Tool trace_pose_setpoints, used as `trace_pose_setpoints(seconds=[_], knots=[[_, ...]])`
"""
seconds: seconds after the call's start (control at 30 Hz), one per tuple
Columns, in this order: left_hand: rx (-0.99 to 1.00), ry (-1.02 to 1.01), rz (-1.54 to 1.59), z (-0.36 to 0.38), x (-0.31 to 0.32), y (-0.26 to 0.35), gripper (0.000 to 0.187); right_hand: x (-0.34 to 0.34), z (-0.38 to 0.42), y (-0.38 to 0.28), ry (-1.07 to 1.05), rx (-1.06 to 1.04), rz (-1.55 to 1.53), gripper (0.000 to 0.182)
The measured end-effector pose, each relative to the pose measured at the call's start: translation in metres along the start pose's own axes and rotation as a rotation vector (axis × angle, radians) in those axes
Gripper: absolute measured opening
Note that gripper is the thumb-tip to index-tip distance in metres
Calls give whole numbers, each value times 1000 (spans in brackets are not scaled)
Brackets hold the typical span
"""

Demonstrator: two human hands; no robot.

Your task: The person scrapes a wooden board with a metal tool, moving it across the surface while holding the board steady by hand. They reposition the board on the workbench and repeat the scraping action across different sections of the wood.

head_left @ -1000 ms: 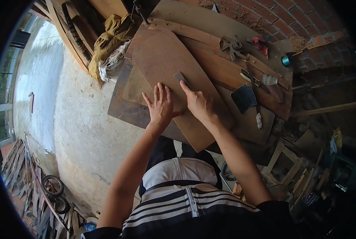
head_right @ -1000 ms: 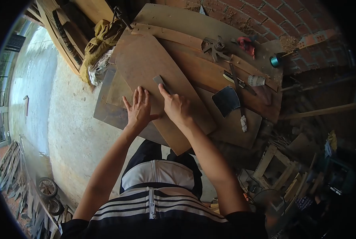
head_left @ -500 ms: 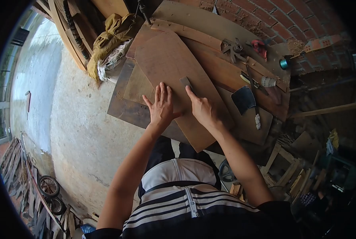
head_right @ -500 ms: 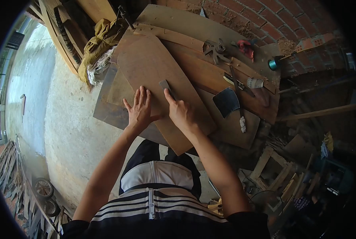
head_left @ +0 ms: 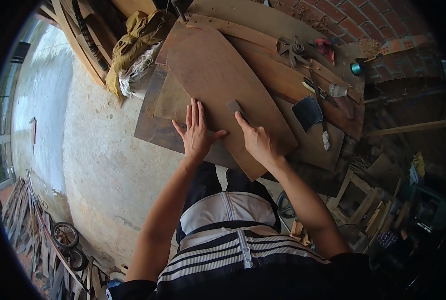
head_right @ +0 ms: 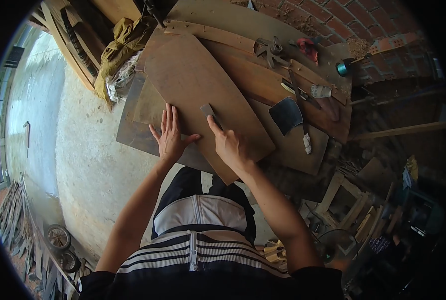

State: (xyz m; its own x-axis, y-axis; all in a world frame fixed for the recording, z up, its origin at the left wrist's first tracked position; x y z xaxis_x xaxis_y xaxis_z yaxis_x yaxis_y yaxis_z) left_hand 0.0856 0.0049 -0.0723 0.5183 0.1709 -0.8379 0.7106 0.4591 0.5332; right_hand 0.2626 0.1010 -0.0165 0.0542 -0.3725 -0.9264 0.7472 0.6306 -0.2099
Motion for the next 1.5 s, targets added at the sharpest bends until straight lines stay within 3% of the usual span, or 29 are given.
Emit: trace_pose_setpoints(seconds=[0.17, 0.37, 0.47, 0.6, 0.7, 0.87, 0.97, 1.17, 1.27, 1.4, 1.5], knots=[[20, -127, 4, -2, -19, -1, 139, 14, -21, -1, 176, -41, -20, 62], [-7, -158, 60, -1, -20, -1, 143, 21, 66, 14, 120, -55, 12, 67], [-6, -159, 73, -1, -19, -2, 143, 18, 33, 2, 14, -8, 26, 67], [6, -166, 49, -1, -18, -4, 144, 16, -41, -22, 152, -9, -5, 63], [12, -149, 9, -1, -17, -1, 144, 12, -23, -11, 142, -37, 3, 65], [27, -140, 20, -1, -17, -4, 143, 24, 101, 21, 139, -30, 78, 72], [24, -143, 25, -2, -16, -3, 142, 22, 135, 22, 59, -9, 71, 72], [92, -107, -34, -2, -10, -8, 139, 45, 65, -7, 306, 32, 2, 71], [56, -154, -88, -3, -16, -1, 138, 35, 72, -7, 213, 39, -2, 73], [27, -180, -93, -4, -15, 1, 138, 35, 163, 20, 144, -35, 48, 71], [76, -161, -68, -4, -13, -5, 139, 38, 159, 14, 82, -21, 19, 71]])
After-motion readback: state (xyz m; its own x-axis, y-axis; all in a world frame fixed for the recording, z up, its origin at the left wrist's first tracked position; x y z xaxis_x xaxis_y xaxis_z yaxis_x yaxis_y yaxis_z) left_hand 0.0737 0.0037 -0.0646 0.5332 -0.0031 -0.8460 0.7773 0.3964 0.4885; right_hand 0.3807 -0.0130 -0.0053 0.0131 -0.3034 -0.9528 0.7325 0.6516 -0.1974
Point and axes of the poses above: each hand's wrist, its own z-axis away from the middle knuckle, its own x-axis out of the palm, y = z × x, the point moved 1 cm from there along -z, towards the middle knuckle, and after that the axes turned 11 degrees about z, right-handed, at the moved point
